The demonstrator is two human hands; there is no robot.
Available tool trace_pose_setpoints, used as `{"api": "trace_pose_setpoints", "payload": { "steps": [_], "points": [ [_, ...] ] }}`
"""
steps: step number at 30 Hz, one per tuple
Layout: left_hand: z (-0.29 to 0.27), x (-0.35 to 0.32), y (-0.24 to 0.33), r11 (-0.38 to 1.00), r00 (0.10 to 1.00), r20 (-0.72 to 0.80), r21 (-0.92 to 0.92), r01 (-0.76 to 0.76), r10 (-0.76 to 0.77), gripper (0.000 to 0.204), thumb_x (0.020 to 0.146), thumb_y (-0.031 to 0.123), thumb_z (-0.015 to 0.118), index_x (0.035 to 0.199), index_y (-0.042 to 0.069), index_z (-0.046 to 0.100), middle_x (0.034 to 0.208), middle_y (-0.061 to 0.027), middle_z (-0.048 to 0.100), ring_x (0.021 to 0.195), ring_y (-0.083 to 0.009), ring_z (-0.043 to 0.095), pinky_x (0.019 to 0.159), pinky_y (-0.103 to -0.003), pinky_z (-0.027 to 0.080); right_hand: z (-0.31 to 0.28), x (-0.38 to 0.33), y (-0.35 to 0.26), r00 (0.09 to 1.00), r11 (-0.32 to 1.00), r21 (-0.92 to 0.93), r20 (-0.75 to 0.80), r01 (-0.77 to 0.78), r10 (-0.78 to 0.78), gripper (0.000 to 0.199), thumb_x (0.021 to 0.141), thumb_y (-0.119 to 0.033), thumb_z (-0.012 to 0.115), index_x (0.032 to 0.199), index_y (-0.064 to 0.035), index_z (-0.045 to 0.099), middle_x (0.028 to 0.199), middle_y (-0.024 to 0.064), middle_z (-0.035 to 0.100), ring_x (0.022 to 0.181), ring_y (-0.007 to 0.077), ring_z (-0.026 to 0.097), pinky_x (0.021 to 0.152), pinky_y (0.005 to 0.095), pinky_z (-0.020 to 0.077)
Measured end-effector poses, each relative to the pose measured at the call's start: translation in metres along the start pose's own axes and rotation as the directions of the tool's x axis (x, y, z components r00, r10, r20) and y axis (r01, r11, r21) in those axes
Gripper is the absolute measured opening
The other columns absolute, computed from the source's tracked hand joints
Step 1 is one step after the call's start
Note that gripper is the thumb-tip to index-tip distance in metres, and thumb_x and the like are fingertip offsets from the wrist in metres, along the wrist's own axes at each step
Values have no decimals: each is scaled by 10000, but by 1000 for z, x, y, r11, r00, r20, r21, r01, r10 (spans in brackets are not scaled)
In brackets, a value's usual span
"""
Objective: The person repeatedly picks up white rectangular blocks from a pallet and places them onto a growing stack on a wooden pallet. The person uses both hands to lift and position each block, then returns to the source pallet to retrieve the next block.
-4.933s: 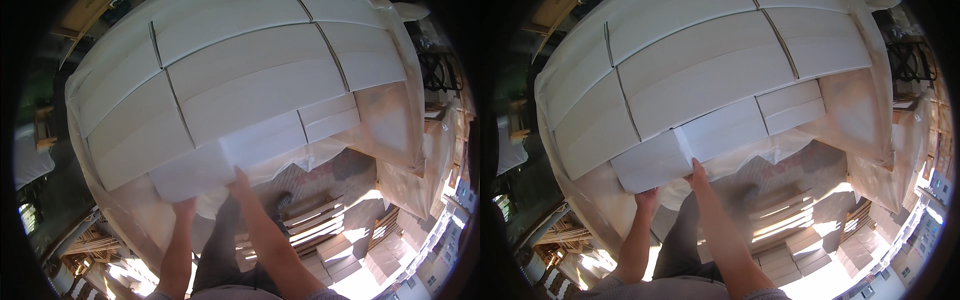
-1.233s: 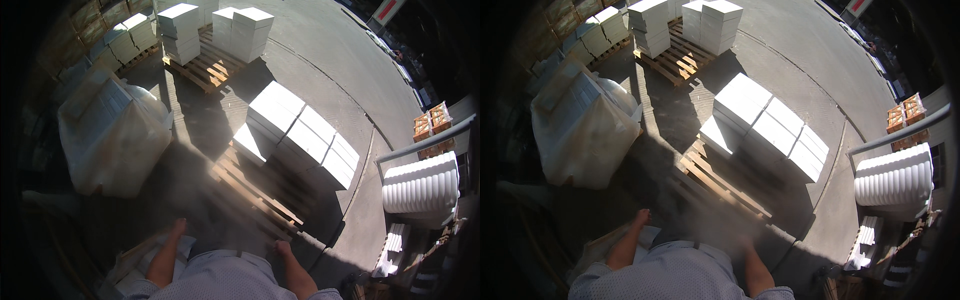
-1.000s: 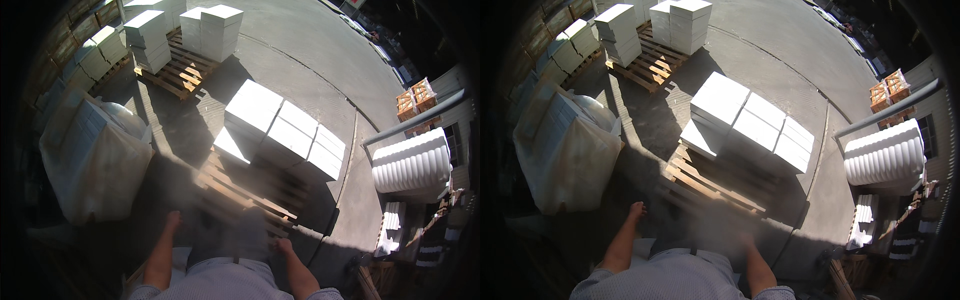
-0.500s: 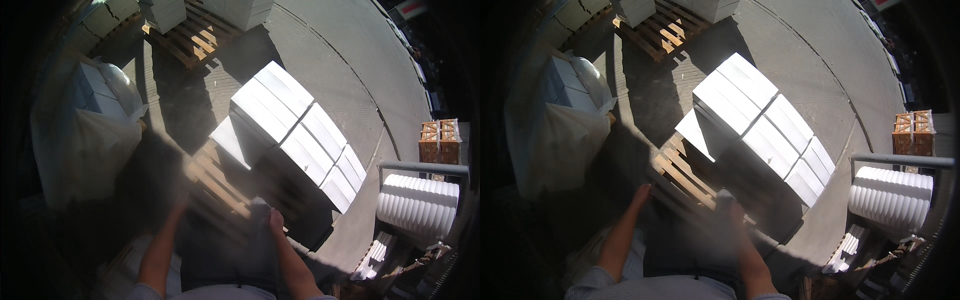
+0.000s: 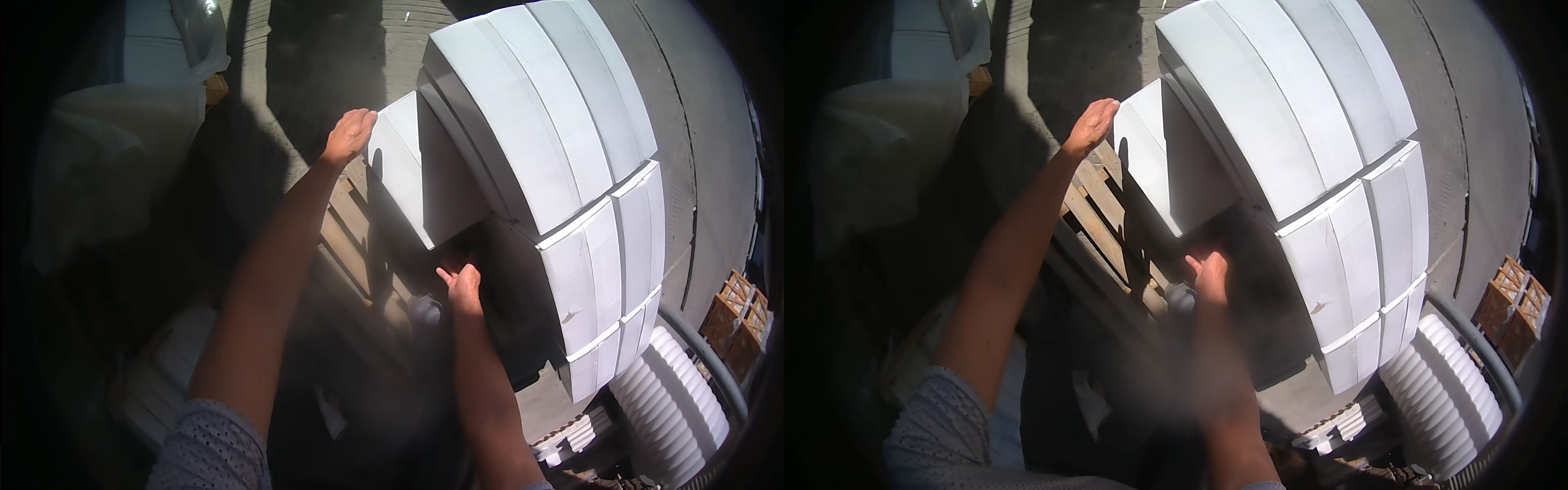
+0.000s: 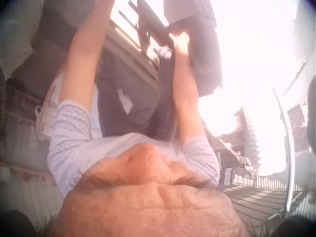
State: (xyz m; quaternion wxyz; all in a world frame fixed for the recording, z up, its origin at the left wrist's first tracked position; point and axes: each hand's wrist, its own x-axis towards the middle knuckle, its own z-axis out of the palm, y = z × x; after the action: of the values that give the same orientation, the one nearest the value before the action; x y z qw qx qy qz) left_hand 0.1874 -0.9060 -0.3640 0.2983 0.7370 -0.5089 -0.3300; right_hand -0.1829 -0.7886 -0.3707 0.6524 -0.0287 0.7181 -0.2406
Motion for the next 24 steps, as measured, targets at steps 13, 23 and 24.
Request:
{"api": "trace_pose_setpoints", "payload": {
  "steps": [13,23,24],
  "points": [
    [22,-92,-36,825,816,-151,-202,527,-558,463,980,392,420,950,-7,654,814,-144,677,807,-271,645,740,-362,481,53,79,-42,996,991,137,86,-10,-2,425,971,-369,454,1107,20,560,1065,150,598,941,252,616,765,367,527],
    [42,-31,-97,329,717,566,-642,693,-406,517,967,446,466,1246,31,595,1156,-103,641,1019,-187,606,860,-324,469,61,106,-39,991,991,90,78,100,-107,365,962,-324,490,1041,20,583,983,123,605,886,225,614,754,338,515],
    [49,-23,-94,333,680,570,-599,728,-461,528,976,446,439,1251,21,589,1190,-126,626,1055,-214,591,882,-351,455,63,107,-37,990,990,89,77,114,-121,359,961,-319,494,1034,20,585,975,120,606,881,222,614,753,335,513]
  ]
}}
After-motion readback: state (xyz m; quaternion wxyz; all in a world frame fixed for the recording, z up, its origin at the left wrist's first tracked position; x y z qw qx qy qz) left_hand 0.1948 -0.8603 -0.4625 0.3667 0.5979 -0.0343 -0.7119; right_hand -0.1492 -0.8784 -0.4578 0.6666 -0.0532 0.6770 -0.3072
